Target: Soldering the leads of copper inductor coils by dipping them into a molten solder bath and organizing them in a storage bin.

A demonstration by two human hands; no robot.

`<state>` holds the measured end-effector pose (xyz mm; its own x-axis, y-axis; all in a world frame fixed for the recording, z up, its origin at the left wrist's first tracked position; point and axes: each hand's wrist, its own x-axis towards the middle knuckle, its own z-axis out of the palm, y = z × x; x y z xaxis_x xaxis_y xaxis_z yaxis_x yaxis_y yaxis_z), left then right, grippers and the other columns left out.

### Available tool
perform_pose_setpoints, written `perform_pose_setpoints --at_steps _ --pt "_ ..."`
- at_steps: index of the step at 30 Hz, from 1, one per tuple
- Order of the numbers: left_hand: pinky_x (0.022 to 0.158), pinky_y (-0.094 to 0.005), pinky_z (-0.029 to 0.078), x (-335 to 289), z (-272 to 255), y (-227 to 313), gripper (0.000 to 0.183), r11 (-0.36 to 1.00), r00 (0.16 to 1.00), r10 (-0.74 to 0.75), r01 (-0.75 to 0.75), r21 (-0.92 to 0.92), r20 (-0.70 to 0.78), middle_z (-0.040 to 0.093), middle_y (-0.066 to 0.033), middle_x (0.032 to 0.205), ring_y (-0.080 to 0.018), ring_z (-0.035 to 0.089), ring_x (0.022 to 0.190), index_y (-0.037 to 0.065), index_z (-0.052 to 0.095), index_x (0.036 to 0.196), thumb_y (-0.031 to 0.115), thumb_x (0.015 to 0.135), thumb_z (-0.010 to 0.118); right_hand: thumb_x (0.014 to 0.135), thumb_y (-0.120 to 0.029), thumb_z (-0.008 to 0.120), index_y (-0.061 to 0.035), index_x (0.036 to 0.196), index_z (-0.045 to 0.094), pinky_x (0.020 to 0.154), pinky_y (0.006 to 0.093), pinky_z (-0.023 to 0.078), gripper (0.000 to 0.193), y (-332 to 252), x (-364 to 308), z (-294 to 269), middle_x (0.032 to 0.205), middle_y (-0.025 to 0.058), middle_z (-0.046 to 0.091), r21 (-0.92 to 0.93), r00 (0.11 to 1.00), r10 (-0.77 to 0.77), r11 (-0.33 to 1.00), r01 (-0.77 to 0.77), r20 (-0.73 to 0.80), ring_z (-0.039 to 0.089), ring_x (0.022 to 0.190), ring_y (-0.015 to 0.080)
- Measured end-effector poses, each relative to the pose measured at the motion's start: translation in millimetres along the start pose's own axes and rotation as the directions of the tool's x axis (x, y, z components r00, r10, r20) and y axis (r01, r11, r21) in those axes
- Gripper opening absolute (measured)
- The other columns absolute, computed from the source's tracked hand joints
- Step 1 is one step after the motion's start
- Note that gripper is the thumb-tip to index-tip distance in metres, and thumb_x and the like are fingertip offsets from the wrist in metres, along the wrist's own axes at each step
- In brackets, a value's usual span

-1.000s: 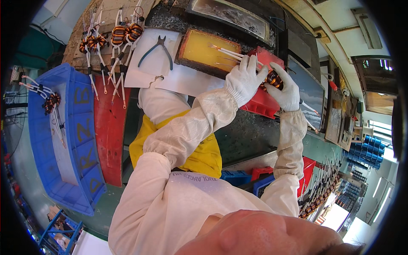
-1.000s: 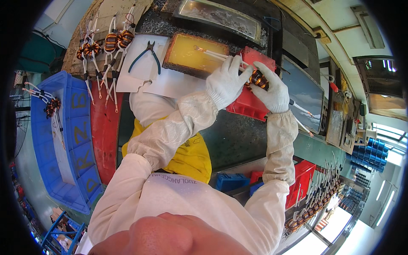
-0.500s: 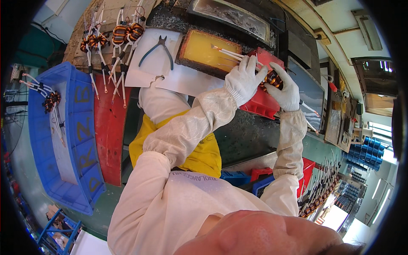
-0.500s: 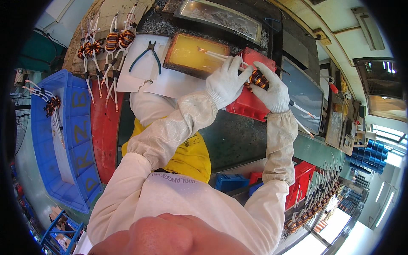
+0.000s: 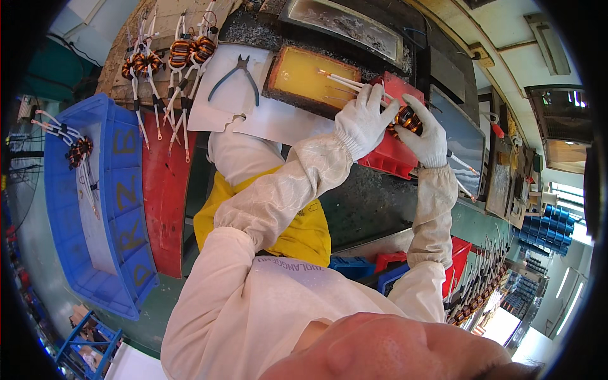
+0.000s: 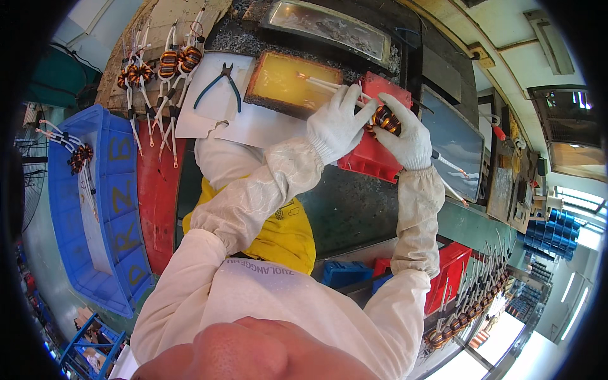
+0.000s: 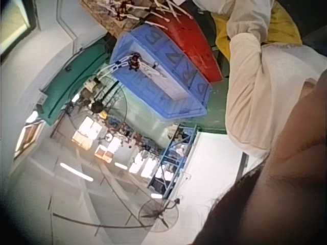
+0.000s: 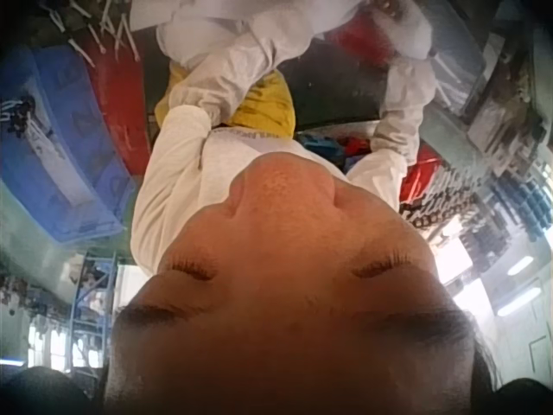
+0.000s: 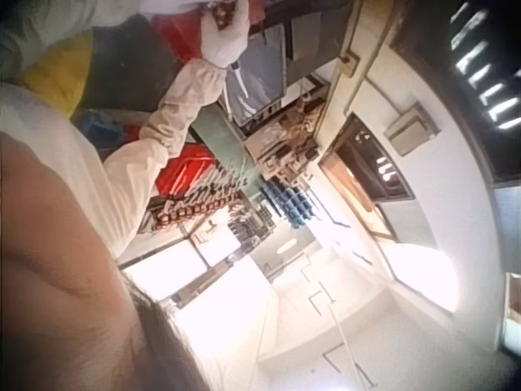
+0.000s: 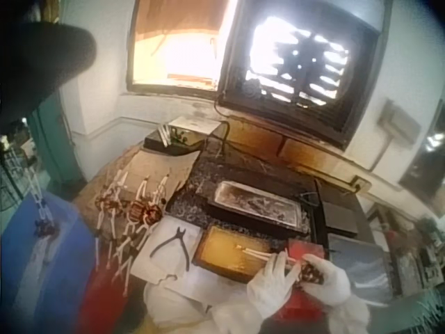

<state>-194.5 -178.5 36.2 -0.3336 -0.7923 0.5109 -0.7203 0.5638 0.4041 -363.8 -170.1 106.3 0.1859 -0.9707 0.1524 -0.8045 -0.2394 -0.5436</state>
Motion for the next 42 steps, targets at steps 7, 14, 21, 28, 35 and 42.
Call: perform_pose_setpoints --at_steps 7,14,21,28,35,42 --pt "0.081 -0.0381 0.052 1 1 1 0.057 0.999 0.999 0.015 -0.013 0.039 -0.05 0.044 -0.0166 0.125 -0.0348 0.046 0.117 0.017 0.054 0.124 0.022 0.07 0.069 0.068 -0.01 0.075 -0.017 0.128 0.057 0.087 0.0315 0.05 0.063 1 -1 0 0.111 0.013 0.065 0.016 0.999 -0.035 0.999 0.035 -0.027 0.065 0.1 0.0238" --pt "0.09 -0.0397 0.047 2 -26 -10 0.061 0.993 0.993 0.12 -0.12 0.018 -0.023 0.043 -0.016 0.129 -0.034 0.045 0.119 0.017 0.051 0.127 0.023 0.07 0.07 0.069 -0.01 0.075 -0.0167 0.128 0.056 0.088 0.0316 0.05 0.063 -2 -4 1 0.111 0.0129 0.065 -0.01 0.998 -0.046 0.999 0.045 -0.044 0.064 0.101 0.0239" --pt "0.1 -0.044 0.043 -67 -76 -11 0.05 0.127 0.844 0.111 0.513 -0.849 0.526 0.052 -0.0186 0.128 -0.0326 0.054 0.114 0.009 0.046 0.132 0.027 0.089 0.063 0.073 -0.016 0.073 -0.0174 0.13 0.054 0.089 0.0301 0.049 0.061 9 -6 6 0.111 0.0125 0.065 0.18 0.981 0.15 0.975 -0.127 -0.12 0.064 0.102 0.0217" --pt "0.1 -0.0428 0.045 -154 -42 -42 0.047 -0.605 0.445 0.344 0.778 -0.167 0.827 0.054 -0.0177 0.126 -0.0293 0.057 0.111 0.008 0.043 0.133 0.032 0.094 0.056 0.073 -0.027 0.072 -0.0235 0.132 0.052 0.088 0.0322 0.049 0.062 16 20 3 0.106 0.0126 0.068 0.056 0.954 0.245 0.97 -0.238 -0.174 0.065 0.1 0.0256" --pt "0.102 -0.0428 0.044 -151 -35 -43 0.05 -0.679 0.484 0.252 0.705 -0.203 0.838 0.046 -0.0175 0.131 -0.0283 0.052 0.113 0.009 0.039 0.135 0.034 0.095 0.055 0.073 -0.032 0.07 -0.0251 0.133 0.05 0.084 0.0356 0.05 0.063 21 47 -1 0.105 0.0148 0.067 -0.038 0.98 0.146 0.988 -0.153 -0.131 0.065 0.098 0.0303" --pt "0.103 -0.0428 0.043 -152 -33 -43 0.052 -0.656 0.446 0.251 0.731 -0.188 0.859 0.043 -0.0185 0.134 -0.0294 0.047 0.12 0.009 0.038 0.136 0.034 0.094 0.056 0.072 -0.038 0.068 -0.0238 0.133 0.05 0.084 0.0371 0.05 0.065 25 64 2 0.102 0.0156 0.068 -0.133 0.981 0.157 0.976 -0.172 -0.117 0.065 0.096 0.0326"
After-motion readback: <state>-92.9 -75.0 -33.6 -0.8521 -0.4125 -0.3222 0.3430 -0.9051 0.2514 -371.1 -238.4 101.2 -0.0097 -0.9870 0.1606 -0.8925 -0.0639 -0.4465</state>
